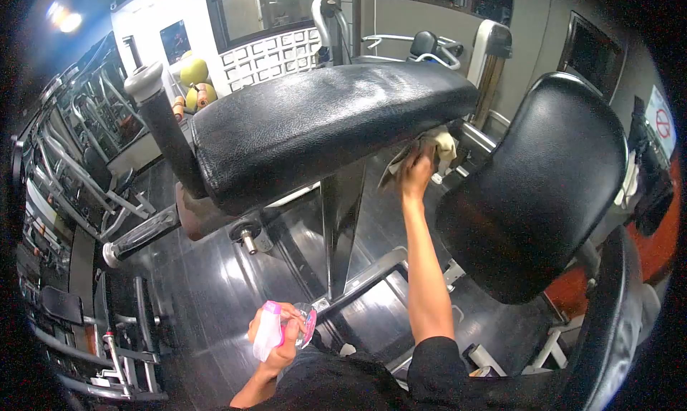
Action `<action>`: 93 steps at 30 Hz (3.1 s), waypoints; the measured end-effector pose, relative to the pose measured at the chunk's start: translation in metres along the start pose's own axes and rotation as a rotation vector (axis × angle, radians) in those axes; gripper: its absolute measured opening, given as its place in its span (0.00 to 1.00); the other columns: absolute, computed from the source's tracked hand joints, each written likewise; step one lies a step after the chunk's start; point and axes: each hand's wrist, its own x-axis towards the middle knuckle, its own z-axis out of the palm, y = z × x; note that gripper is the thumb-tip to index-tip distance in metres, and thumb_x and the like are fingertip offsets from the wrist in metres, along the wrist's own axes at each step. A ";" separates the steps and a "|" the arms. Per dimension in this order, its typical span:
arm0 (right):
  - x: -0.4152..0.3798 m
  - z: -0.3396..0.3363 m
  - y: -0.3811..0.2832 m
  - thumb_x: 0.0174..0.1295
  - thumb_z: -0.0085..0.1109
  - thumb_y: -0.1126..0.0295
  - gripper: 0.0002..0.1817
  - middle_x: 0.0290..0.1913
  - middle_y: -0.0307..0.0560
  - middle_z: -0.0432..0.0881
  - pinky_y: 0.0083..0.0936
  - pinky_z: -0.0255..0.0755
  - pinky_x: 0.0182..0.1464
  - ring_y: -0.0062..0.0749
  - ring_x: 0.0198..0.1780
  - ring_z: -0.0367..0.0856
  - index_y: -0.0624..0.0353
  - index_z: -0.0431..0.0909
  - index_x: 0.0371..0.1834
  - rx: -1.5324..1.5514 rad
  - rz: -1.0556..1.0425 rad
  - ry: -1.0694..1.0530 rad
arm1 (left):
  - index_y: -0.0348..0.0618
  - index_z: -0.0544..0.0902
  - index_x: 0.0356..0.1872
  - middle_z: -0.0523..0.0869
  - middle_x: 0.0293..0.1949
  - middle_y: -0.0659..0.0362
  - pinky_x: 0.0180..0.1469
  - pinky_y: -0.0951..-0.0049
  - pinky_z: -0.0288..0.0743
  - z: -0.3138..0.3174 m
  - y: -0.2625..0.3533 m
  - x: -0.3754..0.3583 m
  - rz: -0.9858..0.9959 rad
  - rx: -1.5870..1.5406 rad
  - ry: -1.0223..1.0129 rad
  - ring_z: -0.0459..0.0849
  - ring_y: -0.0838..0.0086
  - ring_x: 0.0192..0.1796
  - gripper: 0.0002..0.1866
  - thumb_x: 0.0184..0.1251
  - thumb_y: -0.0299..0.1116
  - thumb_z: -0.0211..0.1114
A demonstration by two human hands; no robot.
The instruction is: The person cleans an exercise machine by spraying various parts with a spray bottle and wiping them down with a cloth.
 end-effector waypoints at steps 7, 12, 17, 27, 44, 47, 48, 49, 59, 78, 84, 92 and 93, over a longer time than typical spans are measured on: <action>-0.014 0.037 -0.016 0.69 0.43 0.73 0.12 0.45 0.62 0.77 0.35 0.65 0.53 0.50 0.46 0.74 0.72 0.71 0.47 0.405 0.158 0.278 | 0.34 0.76 0.38 0.84 0.33 0.51 0.26 0.75 0.79 -0.002 -0.003 0.000 0.007 0.030 -0.068 0.84 0.73 0.24 0.07 0.61 0.21 0.65; -0.082 0.032 -0.072 0.65 0.42 0.76 0.10 0.39 0.52 0.77 0.31 0.66 0.49 0.35 0.42 0.73 0.72 0.72 0.42 0.352 0.165 0.036 | 0.34 0.76 0.38 0.84 0.32 0.51 0.26 0.75 0.79 -0.001 0.002 0.000 0.014 -0.018 -0.020 0.84 0.73 0.24 0.08 0.60 0.21 0.65; -0.138 0.033 -0.126 0.54 0.50 0.78 0.11 0.39 0.61 0.80 0.50 0.66 0.51 0.62 0.45 0.76 0.67 0.79 0.39 0.270 -0.320 -0.115 | 0.34 0.76 0.38 0.84 0.32 0.51 0.27 0.75 0.79 0.001 0.000 -0.002 0.023 -0.016 -0.020 0.84 0.73 0.24 0.07 0.61 0.21 0.64; -0.173 0.026 -0.179 0.45 0.62 0.68 0.24 0.56 0.59 0.77 0.51 0.60 0.68 0.56 0.63 0.72 0.57 0.80 0.50 0.449 -0.771 -0.362 | 0.35 0.75 0.39 0.84 0.34 0.49 0.27 0.75 0.80 0.011 0.019 -0.008 0.050 0.010 -0.025 0.84 0.73 0.24 0.09 0.60 0.20 0.64; -0.135 0.003 -0.289 0.48 0.58 0.72 0.18 0.46 0.53 0.76 0.45 0.67 0.62 0.52 0.59 0.73 0.63 0.76 0.46 0.186 -0.762 -0.558 | 0.32 0.74 0.36 0.82 0.32 0.48 0.29 0.73 0.80 -0.042 0.048 -0.017 -0.062 0.019 0.263 0.84 0.71 0.26 0.07 0.63 0.23 0.64; -0.147 0.002 -0.263 0.43 0.62 0.72 0.16 0.35 0.53 0.76 0.46 0.73 0.52 0.54 0.47 0.77 0.62 0.81 0.38 0.126 -0.891 -0.518 | 0.33 0.74 0.38 0.82 0.32 0.49 0.30 0.72 0.80 -0.044 0.048 -0.015 -0.051 0.051 0.204 0.83 0.71 0.26 0.07 0.63 0.22 0.63; -0.154 0.004 -0.249 0.43 0.63 0.71 0.16 0.36 0.52 0.78 0.45 0.73 0.53 0.53 0.48 0.78 0.61 0.81 0.39 0.200 -0.835 -0.528 | 0.33 0.74 0.38 0.82 0.32 0.49 0.30 0.72 0.80 -0.044 0.047 -0.015 -0.049 0.049 0.199 0.83 0.71 0.26 0.07 0.63 0.22 0.63; -0.162 0.004 -0.233 0.43 0.64 0.70 0.17 0.37 0.51 0.79 0.45 0.73 0.54 0.52 0.49 0.78 0.60 0.82 0.39 0.271 -0.779 -0.538 | 0.33 0.75 0.38 0.82 0.32 0.49 0.31 0.72 0.80 -0.045 0.046 -0.016 -0.053 0.041 0.192 0.83 0.72 0.27 0.07 0.63 0.22 0.64; -0.181 -0.006 -0.106 0.69 0.41 0.72 0.18 0.60 0.64 0.73 0.43 0.57 0.68 0.56 0.63 0.69 0.73 0.72 0.56 0.401 -0.100 -0.242 | 0.32 0.77 0.35 0.83 0.31 0.51 0.31 0.74 0.79 -0.036 0.025 -0.017 -0.098 0.018 0.098 0.84 0.73 0.28 0.06 0.61 0.22 0.65; -0.117 0.025 -0.080 0.60 0.46 0.79 0.10 0.42 0.61 0.78 0.42 0.64 0.53 0.55 0.47 0.75 0.68 0.77 0.41 0.111 -0.038 -0.395 | 0.33 0.78 0.37 0.84 0.34 0.51 0.28 0.76 0.79 -0.026 0.017 -0.018 -0.085 -0.019 -0.002 0.84 0.75 0.25 0.06 0.59 0.19 0.64; -0.139 0.043 -0.076 0.60 0.45 0.80 0.14 0.51 0.64 0.76 0.41 0.63 0.59 0.58 0.54 0.73 0.67 0.76 0.47 0.154 -0.127 -0.268 | 0.35 0.79 0.38 0.86 0.33 0.51 0.35 0.74 0.81 -0.032 0.020 -0.028 -0.110 0.065 -0.156 0.86 0.69 0.32 0.10 0.55 0.18 0.67; -0.162 0.048 -0.044 0.60 0.48 0.75 0.13 0.50 0.64 0.76 0.50 0.61 0.58 0.64 0.53 0.70 0.65 0.76 0.47 0.171 -0.032 -0.152 | 0.34 0.79 0.39 0.87 0.33 0.53 0.37 0.73 0.81 -0.024 0.004 -0.028 -0.128 0.026 -0.215 0.87 0.68 0.34 0.11 0.55 0.18 0.68; -0.150 0.046 -0.051 0.60 0.49 0.75 0.13 0.50 0.65 0.76 0.50 0.62 0.57 0.64 0.53 0.71 0.65 0.77 0.47 0.140 -0.068 -0.189 | 0.34 0.79 0.39 0.87 0.33 0.53 0.37 0.73 0.81 -0.023 0.004 -0.026 -0.128 0.012 -0.201 0.87 0.68 0.34 0.11 0.55 0.18 0.68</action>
